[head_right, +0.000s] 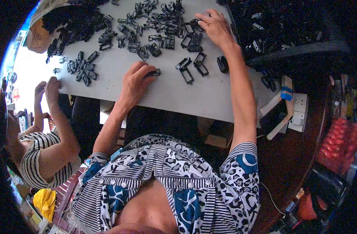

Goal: The person assembles small black plastic and metal components by hand at a table.

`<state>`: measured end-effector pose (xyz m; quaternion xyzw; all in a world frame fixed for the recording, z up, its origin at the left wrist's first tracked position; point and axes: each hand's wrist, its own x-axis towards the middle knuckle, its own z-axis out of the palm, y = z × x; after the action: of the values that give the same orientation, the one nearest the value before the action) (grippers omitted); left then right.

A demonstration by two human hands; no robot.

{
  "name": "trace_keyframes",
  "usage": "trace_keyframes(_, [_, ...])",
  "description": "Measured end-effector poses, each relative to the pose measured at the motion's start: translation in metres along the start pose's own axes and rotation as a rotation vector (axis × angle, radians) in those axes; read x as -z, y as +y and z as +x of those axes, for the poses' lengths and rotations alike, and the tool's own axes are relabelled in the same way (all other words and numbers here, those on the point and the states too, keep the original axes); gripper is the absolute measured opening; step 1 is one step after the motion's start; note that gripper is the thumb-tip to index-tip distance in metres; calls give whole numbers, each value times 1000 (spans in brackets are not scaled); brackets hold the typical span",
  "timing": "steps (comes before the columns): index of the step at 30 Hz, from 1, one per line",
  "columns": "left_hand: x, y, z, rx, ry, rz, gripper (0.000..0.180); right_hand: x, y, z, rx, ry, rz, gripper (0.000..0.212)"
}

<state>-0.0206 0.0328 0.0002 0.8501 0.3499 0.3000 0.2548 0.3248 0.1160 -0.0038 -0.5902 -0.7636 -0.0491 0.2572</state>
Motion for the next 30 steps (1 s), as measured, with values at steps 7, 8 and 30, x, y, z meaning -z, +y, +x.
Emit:
trace_keyframes(7, [2,9,-8,48,108,-33,31,67,-146,-85,-264,-28,171,21])
trace_keyframes(8, [3,7,-10,68,115,-42,33,63,-167,-96,-226,-51,94,21])
trace_keyframes(30, [-17,39,-8,-34,101,-14,34,53,-161,-121,-746,-163,1093,32])
